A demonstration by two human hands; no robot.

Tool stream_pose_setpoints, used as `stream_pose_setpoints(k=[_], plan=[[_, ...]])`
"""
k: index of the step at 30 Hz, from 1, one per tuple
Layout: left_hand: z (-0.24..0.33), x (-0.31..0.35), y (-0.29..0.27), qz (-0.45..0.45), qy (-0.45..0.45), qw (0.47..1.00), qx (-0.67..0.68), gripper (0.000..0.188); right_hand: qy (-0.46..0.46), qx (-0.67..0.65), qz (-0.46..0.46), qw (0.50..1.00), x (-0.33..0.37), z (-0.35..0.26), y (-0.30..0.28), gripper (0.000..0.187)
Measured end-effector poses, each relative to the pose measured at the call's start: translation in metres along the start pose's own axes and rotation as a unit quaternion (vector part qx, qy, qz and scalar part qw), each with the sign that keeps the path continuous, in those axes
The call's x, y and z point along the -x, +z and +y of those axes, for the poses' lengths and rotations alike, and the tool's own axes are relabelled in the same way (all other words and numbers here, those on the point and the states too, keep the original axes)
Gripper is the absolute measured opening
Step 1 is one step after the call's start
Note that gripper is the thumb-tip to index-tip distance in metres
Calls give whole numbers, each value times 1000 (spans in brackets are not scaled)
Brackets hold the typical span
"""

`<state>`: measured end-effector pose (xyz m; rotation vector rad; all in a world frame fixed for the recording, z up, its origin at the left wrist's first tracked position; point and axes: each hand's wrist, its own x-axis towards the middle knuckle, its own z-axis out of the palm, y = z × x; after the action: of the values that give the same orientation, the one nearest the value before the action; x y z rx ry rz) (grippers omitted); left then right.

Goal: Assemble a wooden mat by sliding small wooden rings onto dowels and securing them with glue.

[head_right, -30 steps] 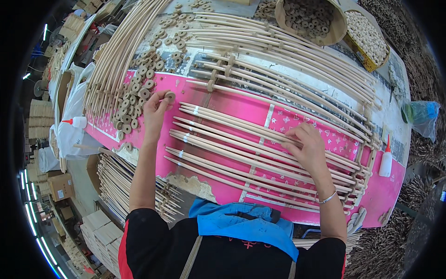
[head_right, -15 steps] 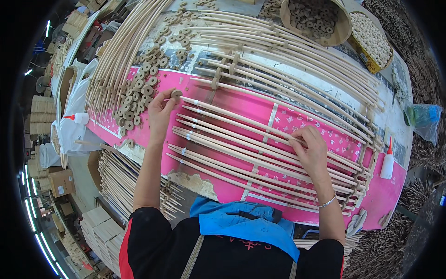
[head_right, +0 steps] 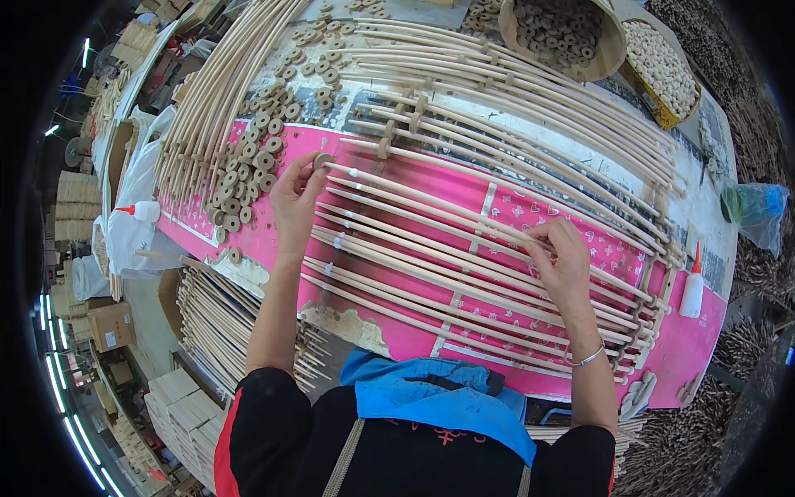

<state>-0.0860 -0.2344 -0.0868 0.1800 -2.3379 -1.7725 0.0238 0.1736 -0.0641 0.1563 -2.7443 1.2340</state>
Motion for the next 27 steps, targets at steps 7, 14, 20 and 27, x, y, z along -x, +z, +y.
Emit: stream_pose_setpoints(k=[7, 14, 20, 27], plan=[[20, 9, 13, 10, 75, 992, -99, 33, -26, -5, 21, 999, -8, -9, 1, 15], [20, 12, 19, -3, 101, 987, -121, 37, -78, 56, 22, 995, -13, -12, -1, 12], [23, 13, 22, -6, 108, 986, -129, 35, -88, 86, 26, 992, -16, -16, -2, 9], [26, 12, 26, -14, 114, 985, -129, 34, -128, 146, 54, 979, -21, -19, 0, 10]])
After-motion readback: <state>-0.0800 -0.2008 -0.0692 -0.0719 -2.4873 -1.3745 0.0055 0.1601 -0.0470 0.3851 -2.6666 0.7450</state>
